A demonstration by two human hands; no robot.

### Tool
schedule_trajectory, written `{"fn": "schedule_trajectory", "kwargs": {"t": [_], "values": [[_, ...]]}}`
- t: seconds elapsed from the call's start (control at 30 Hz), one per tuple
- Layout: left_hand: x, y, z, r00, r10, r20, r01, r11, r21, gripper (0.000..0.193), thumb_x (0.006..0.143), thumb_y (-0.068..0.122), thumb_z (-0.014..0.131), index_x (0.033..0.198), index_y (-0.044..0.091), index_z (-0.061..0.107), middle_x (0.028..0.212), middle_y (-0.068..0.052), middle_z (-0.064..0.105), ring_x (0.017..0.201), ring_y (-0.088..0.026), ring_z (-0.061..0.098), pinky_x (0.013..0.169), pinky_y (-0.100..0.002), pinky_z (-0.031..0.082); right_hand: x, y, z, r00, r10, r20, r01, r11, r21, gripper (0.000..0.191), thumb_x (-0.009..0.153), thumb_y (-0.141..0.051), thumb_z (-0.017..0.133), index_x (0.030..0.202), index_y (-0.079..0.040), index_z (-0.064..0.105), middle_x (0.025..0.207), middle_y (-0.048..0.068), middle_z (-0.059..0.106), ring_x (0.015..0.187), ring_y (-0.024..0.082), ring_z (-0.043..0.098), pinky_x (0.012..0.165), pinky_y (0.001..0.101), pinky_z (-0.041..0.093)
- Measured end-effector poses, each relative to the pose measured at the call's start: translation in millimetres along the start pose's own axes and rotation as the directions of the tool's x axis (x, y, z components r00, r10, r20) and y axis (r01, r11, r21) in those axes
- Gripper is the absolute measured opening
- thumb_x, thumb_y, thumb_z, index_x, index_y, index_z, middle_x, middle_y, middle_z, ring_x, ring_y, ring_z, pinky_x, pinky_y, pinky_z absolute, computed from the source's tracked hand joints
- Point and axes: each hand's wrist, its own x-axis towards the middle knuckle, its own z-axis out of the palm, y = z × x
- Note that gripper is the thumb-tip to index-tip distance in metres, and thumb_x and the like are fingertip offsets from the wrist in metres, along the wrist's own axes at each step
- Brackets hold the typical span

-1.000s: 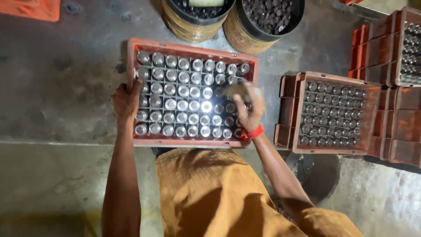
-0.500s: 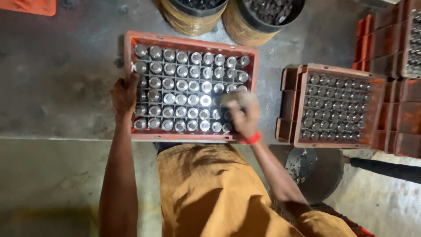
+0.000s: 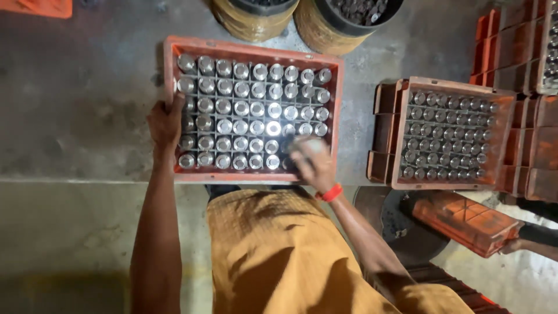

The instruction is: The person repeatedly picks small black caps from a crate of metal cups, inspects them, and places them into one of two nearby buckets. The person also moves a full crate aside and brings a new crate into view to continue the process.

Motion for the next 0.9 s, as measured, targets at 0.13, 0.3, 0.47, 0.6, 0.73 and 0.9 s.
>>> {"fn": "schedule_trajectory", "kwargs": {"t": [0.13,0.3,0.47,0.6,0.73,0.9], "values": [[1,1,0,0.999,-0.049,-0.025,0.048,0.998,-0.028,0.067,0.092,0.06,0.07,0.095,-0.007,0.071,0.082,-0.027,0.071,0.078,-0.042,0.072,0.07,-0.051,0.052,-7,14,-19,0.981,-0.009,-0.192,0.017,0.999,0.04,0.036,0.096,-0.008,0.076,0.128,-0.002,0.062,0.123,0.018,0.067,0.115,0.033,0.067,0.1,0.0439,0.054],[0,0,1,0.996,-0.085,0.003,0.085,0.996,-0.023,0.066,0.092,0.061,0.071,0.098,-0.005,0.072,0.085,-0.027,0.071,0.081,-0.045,0.071,0.071,-0.052,0.052,5,17,-15,0.99,-0.038,-0.135,0.047,0.997,0.064,0.035,0.099,-0.01,0.077,0.128,-0.008,0.058,0.124,0.017,0.068,0.116,0.029,0.068,0.099,0.04,0.056],[-1,3,0,1.0,0.008,-0.03,-0.008,1.0,-0.003,0.064,0.094,0.059,0.071,0.098,-0.005,0.072,0.088,-0.029,0.071,0.083,-0.046,0.071,0.073,-0.053,0.053,42,10,12,0.984,-0.128,0.12,0.128,0.992,0.011,0.039,0.093,-0.009,0.081,0.13,-0.006,0.067,0.12,0.012,0.072,0.118,0.035,0.068,0.098,0.0423,0.056],[-2,7,-2,0.999,0.024,-0.042,-0.025,1.0,-0.012,0.064,0.098,0.059,0.069,0.096,-0.005,0.072,0.089,-0.031,0.07,0.088,-0.047,0.07,0.074,-0.053,0.053,29,0,1,0.991,0.086,-0.104,-0.073,0.99,0.121,0.036,0.1,-0.008,0.078,0.132,-0.006,0.062,0.127,0.016,0.068,0.116,0.03,0.068,0.099,0.0402,0.057],[0,8,-2,0.995,-0.102,0.015,0.102,0.994,0.03,0.068,0.091,0.062,0.068,0.093,-0.006,0.07,0.087,-0.03,0.071,0.08,-0.045,0.072,0.071,-0.053,0.053,-17,-15,-4,0.991,-0.127,0.048,0.118,0.981,0.152,0.039,0.096,-0.009,0.077,0.132,-0.009,0.062,0.131,0.02,0.062,0.12,0.036,0.065,0.099,0.0417,0.057],[0,2,1,1.0,-0.017,0.003,0.017,1.0,0.015,0.071,0.097,0.064,0.064,0.096,-0.007,0.069,0.091,-0.031,0.07,0.085,-0.049,0.069,0.076,-0.054,0.052,-42,-8,-12,0.973,0.226,-0.051,-0.22,0.969,0.108,0.044,0.094,-0.006,0.079,0.134,-0.009,0.061,0.126,0.017,0.068,0.104,0.03,0.072,0.084,0.0379,0.062]]}}
